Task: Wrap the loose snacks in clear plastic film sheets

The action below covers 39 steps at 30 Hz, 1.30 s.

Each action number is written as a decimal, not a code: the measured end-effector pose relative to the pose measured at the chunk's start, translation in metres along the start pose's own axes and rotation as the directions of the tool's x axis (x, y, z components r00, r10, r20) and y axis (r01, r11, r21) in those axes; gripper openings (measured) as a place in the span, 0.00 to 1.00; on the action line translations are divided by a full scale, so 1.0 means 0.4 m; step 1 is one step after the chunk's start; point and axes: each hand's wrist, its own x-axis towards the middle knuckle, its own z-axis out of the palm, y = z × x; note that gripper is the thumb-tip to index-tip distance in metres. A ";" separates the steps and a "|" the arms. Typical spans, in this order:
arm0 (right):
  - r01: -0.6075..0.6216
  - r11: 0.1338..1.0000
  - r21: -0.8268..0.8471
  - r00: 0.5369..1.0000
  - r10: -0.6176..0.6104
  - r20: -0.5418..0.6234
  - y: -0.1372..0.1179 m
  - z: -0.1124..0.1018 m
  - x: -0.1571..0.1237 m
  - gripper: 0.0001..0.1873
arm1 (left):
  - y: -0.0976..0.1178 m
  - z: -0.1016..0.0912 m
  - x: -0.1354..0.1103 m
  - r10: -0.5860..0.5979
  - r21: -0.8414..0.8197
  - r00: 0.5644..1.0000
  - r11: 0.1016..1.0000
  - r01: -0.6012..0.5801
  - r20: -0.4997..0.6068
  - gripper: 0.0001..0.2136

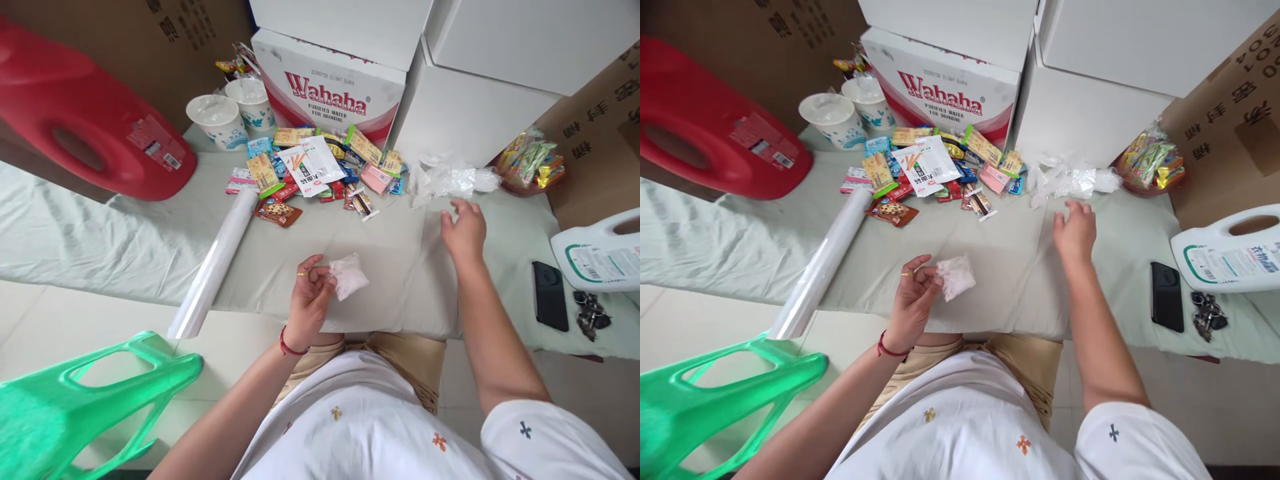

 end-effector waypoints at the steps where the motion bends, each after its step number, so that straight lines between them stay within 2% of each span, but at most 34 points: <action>1: 0.031 0.995 0.091 0.999 -0.030 -0.017 -0.033 -0.015 -0.080 0.14 | -0.005 0.007 0.002 0.014 0.028 1.000 1.000 -0.014 -0.010 0.26; 2: 0.063 0.975 0.213 0.995 -0.078 0.066 -0.069 -0.023 -0.159 0.15 | -0.008 0.015 0.004 0.024 0.051 1.000 0.998 -0.024 -0.015 0.26; 3: 0.089 0.934 0.346 0.962 -0.170 0.212 -0.104 -0.024 -0.232 0.15 | -0.011 0.024 0.006 0.027 0.062 1.000 0.998 -0.026 -0.010 0.25; 4: 0.100 0.884 0.457 0.908 -0.269 0.322 -0.135 -0.018 -0.295 0.18 | -0.012 0.034 0.007 0.019 0.061 1.000 0.998 -0.019 0.001 0.25; 5: 0.107 0.842 0.528 0.876 -0.331 0.351 -0.161 -0.008 -0.345 0.18 | -0.012 0.043 0.009 -0.004 0.051 1.000 0.999 0.003 0.018 0.24; 7: 0.138 0.796 0.589 0.850 -0.400 0.343 -0.190 0.017 -0.406 0.14 | -0.009 0.057 0.012 -0.095 0.039 0.994 0.995 0.093 0.060 0.22; 9: 0.191 0.786 0.588 0.856 -0.426 0.292 -0.195 0.032 -0.427 0.16 | -0.005 0.062 0.019 -0.204 0.076 0.973 0.978 0.196 0.107 0.22; 11: 0.243 0.781 0.575 0.860 -0.448 0.244 -0.186 0.027 -0.429 0.19 | 0.000 0.060 0.030 -0.258 0.092 0.960 0.964 0.249 0.109 0.22; 14: 0.275 0.771 0.574 0.881 -0.441 0.171 -0.161 -0.003 -0.431 0.21 | 0.011 0.044 0.048 -0.289 -0.079 0.957 0.954 0.291 0.034 0.20; 16: 0.256 0.780 0.571 0.897 -0.412 0.159 -0.136 -0.021 -0.437 0.20 | 0.020 0.034 0.055 -0.342 -0.222 0.940 0.915 0.337 0.017 0.20; 18: 0.205 0.818 0.538 0.915 -0.356 0.192 -0.105 -0.032 -0.443 0.17 | 0.025 0.028 0.055 -0.379 -0.302 0.925 0.879 0.370 0.029 0.20; 20: 0.087 0.860 0.502 0.951 -0.222 0.216 -0.078 -0.036 -0.446 0.13 | 0.027 0.028 0.051 -0.369 -0.323 0.929 0.876 0.358 0.031 0.20; 21: -0.002 0.861 0.509 0.968 -0.125 0.216 -0.069 -0.037 -0.445 0.11 | 0.026 0.031 0.047 -0.345 -0.314 0.938 0.888 0.337 0.031 0.20; 23: -0.190 0.787 0.586 0.971 0.064 0.229 -0.066 -0.039 -0.438 0.09 | 0.023 0.039 0.040 -0.274 -0.260 0.960 0.925 0.279 0.056 0.18; 25: -0.321 0.668 0.671 0.939 0.133 0.317 -0.083 -0.041 -0.423 0.14 | 0.019 0.050 0.034 -0.204 -0.187 0.971 0.956 0.225 0.121 0.17; 26: -0.363 0.629 0.688 0.915 0.104 0.389 -0.096 -0.040 -0.415 0.17 | 0.017 0.056 0.031 -0.179 -0.154 0.970 0.967 0.205 0.165 0.17; 28: -0.427 0.617 0.661 0.830 -0.023 0.557 -0.125 -0.032 -0.401 0.19 | 0.012 0.067 0.027 -0.134 -0.100 0.964 0.982 0.160 0.229 0.18; 30: -0.444 0.668 0.597 0.741 -0.101 0.664 -0.152 -0.018 -0.392 0.18 | 0.006 0.075 0.021 -0.071 -0.056 0.982 0.995 0.082 0.177 0.19; 31: -0.424 0.704 0.570 0.740 -0.094 0.666 -0.163 -0.009 -0.392 0.17 | 0.003 0.078 0.015 -0.039 -0.027 0.994 0.999 0.042 0.102 0.21; 32: -0.384 0.744 0.547 0.775 -0.062 0.629 -0.174 -0.001 -0.393 0.18 | -0.001 0.080 0.008 -0.013 0.013 1.000 1.000 0.012 0.018 0.23; 34: -0.266 0.826 0.497 0.881 -0.001 0.474 -0.192 0.013 -0.401 0.16 | -0.010 0.085 -0.011 0.006 0.125 0.996 0.992 0.005 -0.090 0.24; 35: -0.208 0.857 0.473 0.918 0.003 0.397 -0.199 0.017 -0.407 0.15 | -0.014 0.090 -0.021 -0.008 0.182 0.995 0.983 0.025 -0.097 0.25; 37: -0.146 0.878 0.456 0.942 -0.017 0.336 -0.209 0.023 -0.418 0.13 | -0.020 0.099 -0.035 -0.058 0.264 0.997 0.962 0.069 -0.052 0.24; 39: -0.217 0.836 0.505 0.920 0.002 0.392 -0.210 0.023 -0.425 0.14 | -0.023 0.107 -0.036 -0.125 0.214 0.992 0.968 0.129 -0.031 0.21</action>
